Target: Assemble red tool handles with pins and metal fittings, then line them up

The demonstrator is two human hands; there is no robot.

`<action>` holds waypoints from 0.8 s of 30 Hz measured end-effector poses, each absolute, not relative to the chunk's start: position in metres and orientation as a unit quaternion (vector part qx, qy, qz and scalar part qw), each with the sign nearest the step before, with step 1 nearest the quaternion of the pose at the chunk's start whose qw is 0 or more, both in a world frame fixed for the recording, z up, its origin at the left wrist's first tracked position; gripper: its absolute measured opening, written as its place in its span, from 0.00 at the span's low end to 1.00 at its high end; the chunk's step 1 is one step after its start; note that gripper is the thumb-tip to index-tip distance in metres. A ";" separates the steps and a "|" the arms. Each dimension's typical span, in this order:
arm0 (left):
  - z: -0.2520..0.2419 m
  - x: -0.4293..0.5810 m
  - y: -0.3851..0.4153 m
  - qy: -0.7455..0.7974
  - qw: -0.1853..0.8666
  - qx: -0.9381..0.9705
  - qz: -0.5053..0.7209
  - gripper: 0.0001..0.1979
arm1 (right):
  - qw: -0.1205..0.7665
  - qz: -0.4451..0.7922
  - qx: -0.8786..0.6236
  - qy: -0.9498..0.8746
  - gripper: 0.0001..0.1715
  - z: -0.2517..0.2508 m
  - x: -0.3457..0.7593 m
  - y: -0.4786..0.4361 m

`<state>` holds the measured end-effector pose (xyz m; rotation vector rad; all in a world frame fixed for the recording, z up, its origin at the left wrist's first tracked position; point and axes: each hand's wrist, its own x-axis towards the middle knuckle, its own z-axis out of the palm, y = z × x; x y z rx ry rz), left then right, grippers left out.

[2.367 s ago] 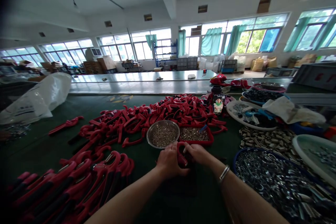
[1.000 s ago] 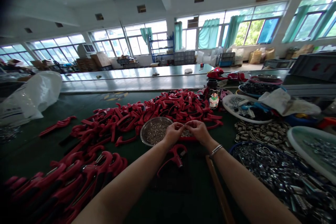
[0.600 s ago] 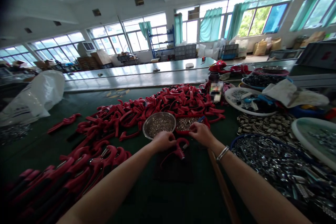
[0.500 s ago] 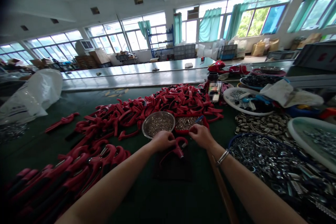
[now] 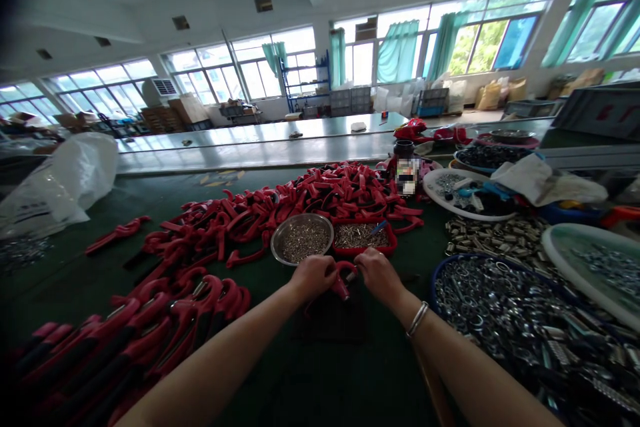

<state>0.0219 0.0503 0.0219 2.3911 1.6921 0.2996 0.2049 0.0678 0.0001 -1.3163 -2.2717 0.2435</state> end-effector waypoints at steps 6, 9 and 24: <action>0.017 0.027 0.037 0.548 0.017 0.834 0.068 0.13 | 0.184 0.067 -0.486 -0.852 0.13 -0.003 0.207 0.067; 0.014 0.025 0.028 0.540 -0.006 0.838 0.080 0.12 | 0.152 0.045 -0.490 -0.857 0.14 0.001 0.204 0.065; -0.002 0.015 0.024 0.548 0.141 0.799 0.201 0.50 | 0.085 -0.003 -0.449 -0.889 0.11 0.016 0.197 0.064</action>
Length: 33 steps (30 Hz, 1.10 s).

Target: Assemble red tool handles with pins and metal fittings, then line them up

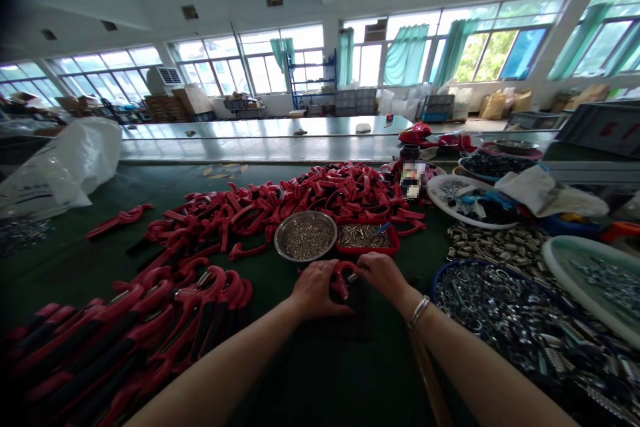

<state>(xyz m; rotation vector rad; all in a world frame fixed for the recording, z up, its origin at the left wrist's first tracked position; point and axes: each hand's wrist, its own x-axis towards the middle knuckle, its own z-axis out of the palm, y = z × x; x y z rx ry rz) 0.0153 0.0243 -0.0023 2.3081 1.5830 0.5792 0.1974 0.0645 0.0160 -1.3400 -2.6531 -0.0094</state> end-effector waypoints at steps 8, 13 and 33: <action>0.003 0.016 0.034 0.554 0.144 0.810 0.126 0.52 | 0.051 -0.095 -0.506 -0.856 0.26 -0.003 0.201 0.025; 0.004 0.014 0.033 0.549 0.152 0.810 0.140 0.52 | 0.061 -0.093 -0.615 -0.781 0.27 -0.009 0.241 -0.013; 0.010 0.011 0.033 0.548 0.159 0.811 0.131 0.50 | 0.214 0.090 -0.507 -0.830 0.34 0.015 0.251 -0.055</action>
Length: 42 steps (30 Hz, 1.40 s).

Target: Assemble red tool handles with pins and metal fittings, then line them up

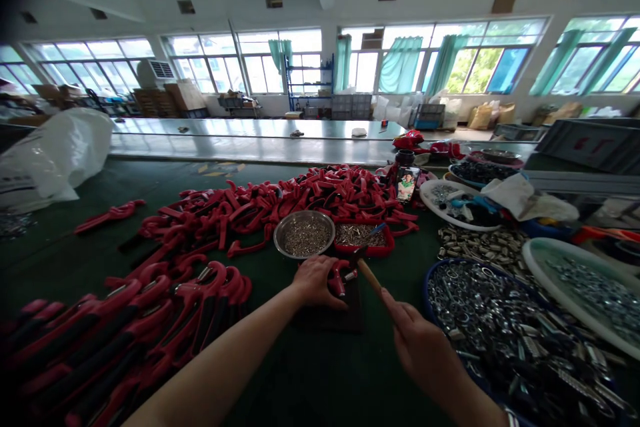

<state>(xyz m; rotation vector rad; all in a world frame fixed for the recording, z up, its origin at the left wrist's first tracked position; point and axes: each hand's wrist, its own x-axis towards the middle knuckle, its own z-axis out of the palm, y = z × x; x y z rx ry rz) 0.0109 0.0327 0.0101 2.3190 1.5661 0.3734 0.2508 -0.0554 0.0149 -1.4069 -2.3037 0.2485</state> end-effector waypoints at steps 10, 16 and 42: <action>0.002 0.007 0.033 0.526 0.143 0.821 0.172 0.48 | 0.204 0.174 -0.464 -0.845 0.34 0.022 0.235 -0.043; -0.006 0.008 0.022 0.520 0.113 0.827 0.183 0.51 | 0.283 0.295 -0.615 -0.674 0.38 0.021 0.256 -0.055; 0.042 -0.013 0.064 0.602 0.340 0.720 0.064 0.39 | 0.221 0.289 -0.408 -0.838 0.21 0.009 0.203 0.074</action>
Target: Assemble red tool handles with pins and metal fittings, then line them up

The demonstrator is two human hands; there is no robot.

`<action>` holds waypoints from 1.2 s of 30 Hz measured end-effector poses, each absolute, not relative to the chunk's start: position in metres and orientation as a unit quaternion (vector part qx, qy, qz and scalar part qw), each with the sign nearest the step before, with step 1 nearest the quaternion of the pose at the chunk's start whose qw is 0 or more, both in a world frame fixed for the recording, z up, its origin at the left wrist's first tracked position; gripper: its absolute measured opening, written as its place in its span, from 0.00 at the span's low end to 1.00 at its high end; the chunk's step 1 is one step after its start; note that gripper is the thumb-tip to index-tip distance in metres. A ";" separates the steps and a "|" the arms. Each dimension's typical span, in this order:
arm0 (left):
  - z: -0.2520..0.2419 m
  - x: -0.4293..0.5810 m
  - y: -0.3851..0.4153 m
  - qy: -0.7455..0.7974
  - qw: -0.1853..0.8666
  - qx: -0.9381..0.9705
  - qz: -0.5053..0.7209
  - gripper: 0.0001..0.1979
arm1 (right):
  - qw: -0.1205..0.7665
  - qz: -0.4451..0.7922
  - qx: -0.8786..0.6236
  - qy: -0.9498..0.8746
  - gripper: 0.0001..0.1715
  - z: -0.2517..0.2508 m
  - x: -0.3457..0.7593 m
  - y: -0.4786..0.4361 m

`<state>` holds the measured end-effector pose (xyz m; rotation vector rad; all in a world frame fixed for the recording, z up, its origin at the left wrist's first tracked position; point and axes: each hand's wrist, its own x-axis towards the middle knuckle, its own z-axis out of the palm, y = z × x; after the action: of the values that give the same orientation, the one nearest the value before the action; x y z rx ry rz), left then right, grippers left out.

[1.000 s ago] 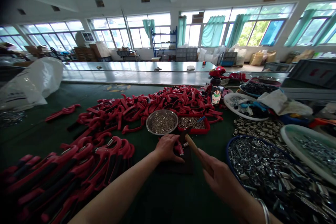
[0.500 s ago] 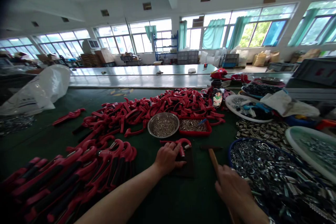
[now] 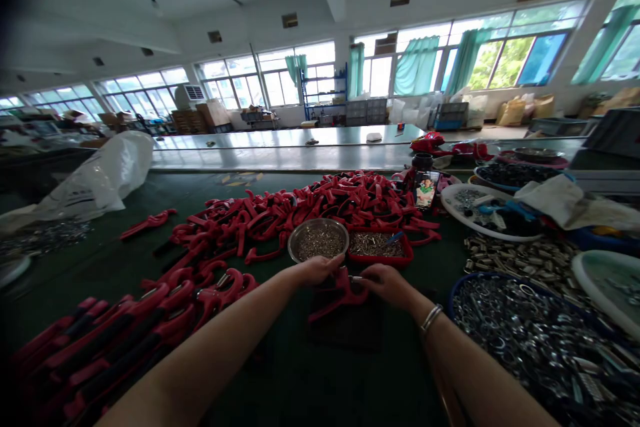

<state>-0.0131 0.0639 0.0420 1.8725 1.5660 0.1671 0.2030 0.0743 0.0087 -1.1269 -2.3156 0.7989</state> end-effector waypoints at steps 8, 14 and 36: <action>0.018 0.001 0.028 0.652 0.107 0.744 0.102 0.16 | 0.205 0.195 -0.491 -0.824 0.18 -0.010 0.202 0.077; 0.004 0.006 0.020 0.622 0.144 0.744 0.197 0.27 | 0.185 0.020 -0.697 -0.692 0.25 0.020 0.221 0.122; -0.004 -0.009 0.035 0.631 0.288 0.690 0.207 0.32 | 0.322 0.027 -0.590 -0.740 0.15 0.013 0.198 0.128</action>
<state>-0.0085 0.0354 -0.0040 1.8420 1.6847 0.5521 0.1978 0.1276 0.0132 -1.5490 -1.9421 0.0719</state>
